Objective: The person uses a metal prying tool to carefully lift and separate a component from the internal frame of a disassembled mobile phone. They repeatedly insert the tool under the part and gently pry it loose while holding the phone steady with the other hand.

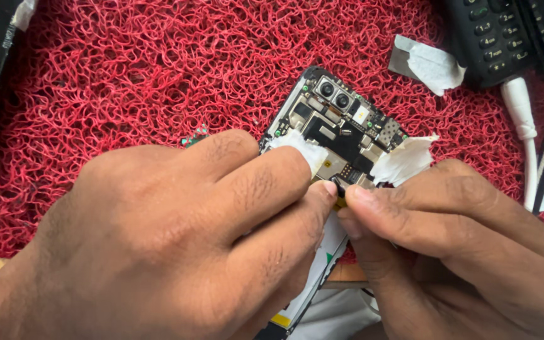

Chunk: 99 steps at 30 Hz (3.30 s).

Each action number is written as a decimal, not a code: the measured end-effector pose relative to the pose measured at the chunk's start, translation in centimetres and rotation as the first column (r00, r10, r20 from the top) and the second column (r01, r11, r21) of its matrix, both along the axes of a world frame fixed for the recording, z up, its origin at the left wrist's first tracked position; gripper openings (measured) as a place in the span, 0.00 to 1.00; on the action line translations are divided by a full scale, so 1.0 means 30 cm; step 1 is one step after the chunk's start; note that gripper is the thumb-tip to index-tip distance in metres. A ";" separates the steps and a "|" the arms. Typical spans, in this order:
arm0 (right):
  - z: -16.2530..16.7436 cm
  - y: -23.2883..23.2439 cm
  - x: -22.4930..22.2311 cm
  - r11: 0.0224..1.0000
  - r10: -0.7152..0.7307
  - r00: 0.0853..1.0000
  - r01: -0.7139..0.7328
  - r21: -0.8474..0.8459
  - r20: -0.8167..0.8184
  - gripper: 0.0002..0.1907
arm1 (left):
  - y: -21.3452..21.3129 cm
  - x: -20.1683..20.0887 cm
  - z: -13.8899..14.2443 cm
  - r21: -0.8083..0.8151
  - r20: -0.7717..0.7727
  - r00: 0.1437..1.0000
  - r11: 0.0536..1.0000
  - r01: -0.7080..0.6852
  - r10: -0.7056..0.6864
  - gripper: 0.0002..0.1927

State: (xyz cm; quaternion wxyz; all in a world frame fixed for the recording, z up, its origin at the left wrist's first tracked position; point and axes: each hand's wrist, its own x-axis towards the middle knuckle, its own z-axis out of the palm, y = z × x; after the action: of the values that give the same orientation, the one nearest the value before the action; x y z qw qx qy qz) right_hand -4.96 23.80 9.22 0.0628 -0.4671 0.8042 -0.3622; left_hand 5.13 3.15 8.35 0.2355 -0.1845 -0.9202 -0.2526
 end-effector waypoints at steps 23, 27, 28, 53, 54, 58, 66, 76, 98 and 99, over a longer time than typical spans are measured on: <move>-0.017 -0.019 0.027 0.974 -0.142 0.988 0.151 -0.169 0.062 0.11 | 0.007 0.012 -0.014 0.038 0.060 0.998 0.999 -0.017 0.015 0.17; -0.044 0.027 0.077 0.889 -0.386 0.904 0.417 -0.189 0.183 0.10 | 0.004 0.021 -0.005 0.071 0.065 0.998 0.997 -0.001 -0.004 0.18; -0.050 0.039 0.077 0.890 -0.399 0.901 0.425 -0.164 0.169 0.10 | 0.003 0.019 -0.005 0.075 0.065 0.998 0.997 0.003 -0.008 0.18; -0.035 0.038 0.012 0.980 -0.192 0.978 0.195 -0.026 0.080 0.11 | -0.011 0.014 -0.007 -0.007 0.061 0.998 1.000 -0.008 0.008 0.20; -0.033 0.040 0.006 0.983 -0.177 0.981 0.180 -0.024 0.082 0.11 | -0.008 0.014 -0.006 -0.003 0.067 0.998 1.000 -0.009 0.009 0.20; -0.031 0.047 -0.002 0.988 -0.153 0.986 0.153 0.001 0.064 0.12 | -0.010 0.014 -0.004 0.002 0.077 0.997 1.000 -0.006 0.006 0.20; -0.035 0.039 0.003 0.984 -0.173 0.983 0.175 -0.022 0.061 0.12 | -0.007 0.014 -0.004 0.012 0.076 0.997 1.000 -0.010 0.009 0.21; -0.029 0.037 0.004 0.985 -0.174 0.984 0.174 0.004 0.033 0.12 | -0.003 0.016 -0.005 0.011 0.073 0.997 0.999 -0.031 0.030 0.20; 0.018 0.015 0.004 0.952 -0.279 0.956 0.262 0.160 0.089 0.07 | 0.003 0.012 0.001 0.005 0.057 0.998 0.999 -0.036 0.036 0.20; 0.023 0.010 0.004 0.948 -0.286 0.954 0.269 0.168 0.092 0.06 | 0.002 0.012 0.000 0.006 0.055 0.998 0.999 -0.032 0.032 0.20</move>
State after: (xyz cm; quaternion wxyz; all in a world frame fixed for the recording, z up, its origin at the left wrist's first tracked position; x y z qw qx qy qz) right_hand -4.85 24.10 9.90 0.0931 -0.3213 0.8825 -0.3307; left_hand 5.48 3.22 8.36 0.2149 -0.1619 -0.9283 -0.2568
